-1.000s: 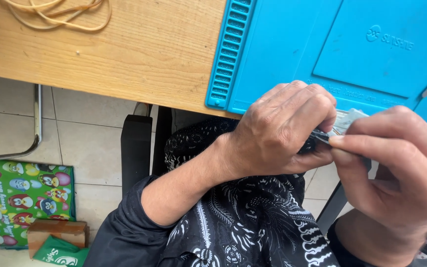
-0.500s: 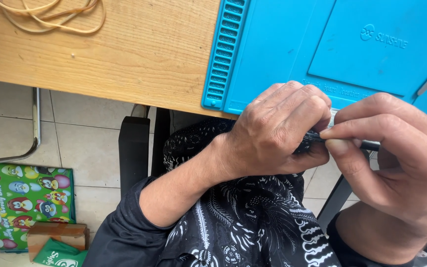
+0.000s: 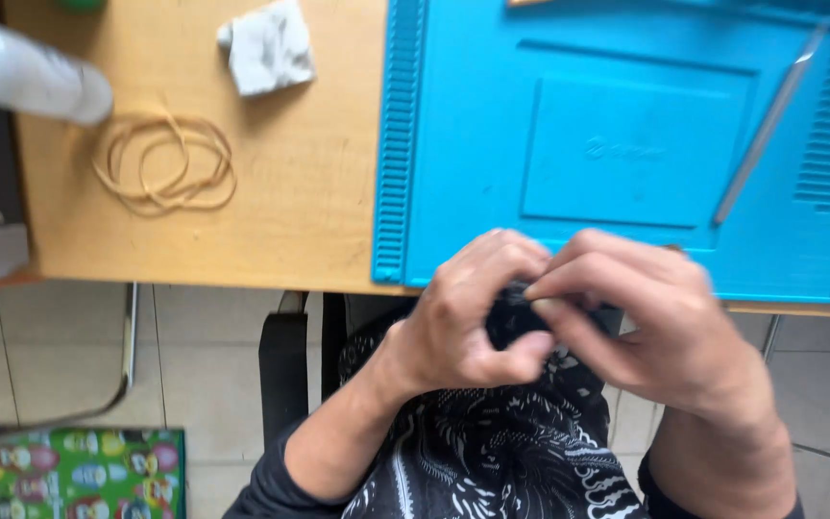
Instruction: Disassembling a smartphone by removing screws and disconnecting internal components on a repair mat.
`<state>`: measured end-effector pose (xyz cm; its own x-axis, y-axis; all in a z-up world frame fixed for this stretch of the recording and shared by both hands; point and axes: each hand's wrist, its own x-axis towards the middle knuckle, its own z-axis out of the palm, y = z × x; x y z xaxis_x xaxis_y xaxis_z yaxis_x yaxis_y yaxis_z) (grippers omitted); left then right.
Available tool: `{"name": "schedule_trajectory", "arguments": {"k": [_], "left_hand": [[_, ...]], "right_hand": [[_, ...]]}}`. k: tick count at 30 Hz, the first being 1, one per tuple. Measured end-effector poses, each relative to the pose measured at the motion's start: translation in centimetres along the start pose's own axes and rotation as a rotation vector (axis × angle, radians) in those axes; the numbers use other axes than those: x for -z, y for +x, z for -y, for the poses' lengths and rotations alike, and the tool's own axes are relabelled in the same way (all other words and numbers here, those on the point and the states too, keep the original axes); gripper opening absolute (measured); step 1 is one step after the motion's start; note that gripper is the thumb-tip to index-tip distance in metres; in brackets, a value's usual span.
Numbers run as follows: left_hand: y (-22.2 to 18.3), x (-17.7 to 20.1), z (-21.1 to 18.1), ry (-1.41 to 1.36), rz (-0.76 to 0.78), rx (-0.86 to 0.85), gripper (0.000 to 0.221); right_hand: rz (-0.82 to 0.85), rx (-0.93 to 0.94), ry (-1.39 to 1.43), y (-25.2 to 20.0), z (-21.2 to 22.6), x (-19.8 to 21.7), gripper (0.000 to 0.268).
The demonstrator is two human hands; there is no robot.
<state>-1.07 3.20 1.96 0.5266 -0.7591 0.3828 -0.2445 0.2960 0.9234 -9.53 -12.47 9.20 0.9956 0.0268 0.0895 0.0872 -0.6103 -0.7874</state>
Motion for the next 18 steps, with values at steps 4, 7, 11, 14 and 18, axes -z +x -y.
{"name": "schedule_trajectory", "arguments": {"k": [4,7,11,14,18], "left_hand": [[-2.0,0.5,-0.8,-0.103,0.078,0.009,0.030],[-2.0,0.6,-0.6,-0.137,0.087,0.078,0.032],[-2.0,0.5,-0.3,-0.197,0.047,0.109,0.028],[-2.1,0.4,-0.3,-0.186,0.022,0.135,0.026],[-1.9,0.3,-0.5,-0.137,-0.006,0.153,0.030]], "right_hand": [[-0.061,0.029,-0.070,-2.3,1.8,-1.6,0.006],[-0.048,-0.022,-0.046,-2.4,1.5,-1.3,0.022],[-0.038,-0.049,-0.020,-2.0,1.3,-0.8,0.010],[-0.042,-0.018,-0.020,-1.8,1.2,-0.9,0.008],[-0.077,-0.009,0.024,-1.4,1.2,-0.4,0.012]]}}
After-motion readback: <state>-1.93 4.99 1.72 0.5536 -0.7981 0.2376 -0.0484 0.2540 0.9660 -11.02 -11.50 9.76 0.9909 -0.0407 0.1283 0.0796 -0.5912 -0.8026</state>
